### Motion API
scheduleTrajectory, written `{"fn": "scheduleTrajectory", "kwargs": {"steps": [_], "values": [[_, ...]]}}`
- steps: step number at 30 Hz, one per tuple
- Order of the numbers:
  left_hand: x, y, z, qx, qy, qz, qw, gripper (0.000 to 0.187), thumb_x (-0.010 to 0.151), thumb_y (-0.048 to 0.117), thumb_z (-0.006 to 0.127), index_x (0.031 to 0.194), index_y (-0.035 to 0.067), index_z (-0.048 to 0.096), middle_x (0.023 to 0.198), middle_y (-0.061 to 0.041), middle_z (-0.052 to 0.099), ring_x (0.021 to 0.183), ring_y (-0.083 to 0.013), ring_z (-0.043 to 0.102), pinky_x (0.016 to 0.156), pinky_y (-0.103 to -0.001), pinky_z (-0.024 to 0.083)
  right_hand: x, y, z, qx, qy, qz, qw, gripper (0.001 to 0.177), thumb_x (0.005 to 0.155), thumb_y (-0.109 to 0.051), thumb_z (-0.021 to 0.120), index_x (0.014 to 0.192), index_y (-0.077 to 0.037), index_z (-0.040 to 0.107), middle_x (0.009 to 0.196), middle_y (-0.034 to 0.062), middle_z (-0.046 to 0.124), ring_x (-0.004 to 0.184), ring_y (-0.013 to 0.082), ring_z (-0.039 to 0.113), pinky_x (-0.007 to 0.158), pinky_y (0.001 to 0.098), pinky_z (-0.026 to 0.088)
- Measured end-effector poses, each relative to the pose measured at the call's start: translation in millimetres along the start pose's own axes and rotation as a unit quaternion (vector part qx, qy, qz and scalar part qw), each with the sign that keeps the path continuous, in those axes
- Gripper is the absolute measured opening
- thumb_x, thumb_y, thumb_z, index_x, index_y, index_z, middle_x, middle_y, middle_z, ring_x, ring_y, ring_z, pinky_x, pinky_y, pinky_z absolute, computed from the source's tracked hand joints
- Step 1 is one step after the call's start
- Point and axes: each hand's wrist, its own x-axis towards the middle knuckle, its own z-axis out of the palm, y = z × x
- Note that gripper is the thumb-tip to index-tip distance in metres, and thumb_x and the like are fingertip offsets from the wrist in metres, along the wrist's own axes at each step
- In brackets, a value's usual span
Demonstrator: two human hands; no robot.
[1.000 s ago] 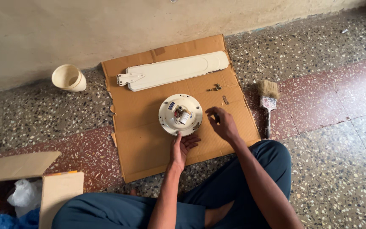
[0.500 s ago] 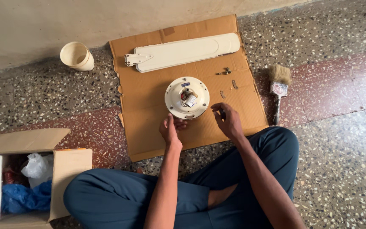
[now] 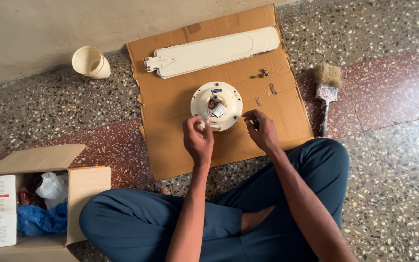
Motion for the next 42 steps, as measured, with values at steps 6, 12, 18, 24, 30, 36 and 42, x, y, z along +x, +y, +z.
{"fn": "scheduleTrajectory", "kwargs": {"steps": [6, 12, 18, 24, 30, 36, 42], "values": [[33.3, 46.6, -7.1, 0.047, -0.034, 0.253, 0.966, 0.079, 0.078, 0.026, 0.087, 0.139, -0.002, 0.046, 0.129, -0.021, 0.055, 0.118, -0.0415, 0.056, 0.097, -0.052, 0.050, 3.5, 0.5, -0.4, 0.013, -0.004, -0.001, 1.000, 0.022, 0.091, -0.002, 0.068, 0.112, -0.007, 0.070, 0.100, 0.0062, 0.076, 0.078, 0.0171, 0.071, 0.068, 0.0313, 0.055], [51.9, 44.0, -7.7, 0.143, -0.121, 0.197, 0.962, 0.059, 0.075, 0.023, 0.090, 0.123, 0.010, 0.061, 0.126, -0.011, 0.060, 0.118, -0.0334, 0.057, 0.093, -0.049, 0.046, 4.8, 0.6, -3.7, 0.033, 0.006, -0.004, 0.999, 0.022, 0.091, -0.001, 0.067, 0.113, -0.007, 0.070, 0.100, 0.0070, 0.076, 0.079, 0.0177, 0.071, 0.068, 0.0319, 0.055], [45.2, 26.8, -12.9, 0.163, -0.116, 0.168, 0.965, 0.050, 0.084, 0.015, 0.085, 0.129, 0.011, 0.063, 0.125, -0.007, 0.062, 0.120, -0.0307, 0.059, 0.096, -0.047, 0.046, 6.1, -1.3, -5.6, 0.038, 0.006, 0.005, 0.999, 0.022, 0.092, -0.002, 0.068, 0.113, -0.008, 0.069, 0.100, 0.0070, 0.076, 0.075, 0.0187, 0.068, 0.067, 0.0328, 0.054], [51.0, 16.0, -13.0, 0.179, -0.148, 0.207, 0.950, 0.053, 0.088, 0.010, 0.078, 0.138, 0.009, 0.060, 0.143, -0.012, 0.058, 0.130, -0.0344, 0.055, 0.109, -0.049, 0.045, 6.6, -3.1, -6.5, 0.042, 0.005, -0.009, 0.999, 0.021, 0.093, -0.002, 0.067, 0.113, -0.008, 0.069, 0.101, 0.0076, 0.075, 0.077, 0.0193, 0.069, 0.067, 0.0326, 0.053], [54.8, 16.3, -3.5, 0.161, -0.182, 0.192, 0.951, 0.068, 0.083, 0.013, 0.083, 0.144, 0.006, 0.053, 0.157, -0.018, 0.045, 0.141, -0.0388, 0.047, 0.112, -0.050, 0.040, 6.7, -0.4, -7.5, 0.041, 0.013, -0.010, 0.999, 0.022, 0.092, 0.000, 0.066, 0.113, -0.008, 0.069, 0.103, 0.0074, 0.076, 0.082, 0.0191, 0.071, 0.069, 0.0324, 0.054], [60.0, 11.6, 2.9, 0.098, -0.182, 0.229, 0.951, 0.085, 0.086, 0.000, 0.078, 0.158, 0.004, 0.033, 0.162, -0.020, 0.040, 0.146, -0.0386, 0.044, 0.119, -0.048, 0.041, 6.2, -1.3, -8.1, 0.034, 0.010, -0.012, 0.999, 0.023, 0.092, 0.000, 0.066, 0.113, -0.008, 0.069, 0.103, 0.0072, 0.076, 0.081, 0.0192, 0.070, 0.069, 0.0325, 0.054], [70.0, 6.4, 8.4, 0.070, -0.218, 0.223, 0.948, 0.086, 0.086, -0.003, 0.078, 0.158, 0.009, 0.034, 0.163, -0.018, 0.041, 0.147, -0.0375, 0.045, 0.120, -0.046, 0.043, 8.2, -1.8, -6.4, 0.029, 0.006, -0.011, 0.999, 0.023, 0.092, 0.001, 0.066, 0.113, -0.008, 0.069, 0.103, 0.0068, 0.075, 0.081, 0.0190, 0.070, 0.068, 0.0327, 0.054]]}}
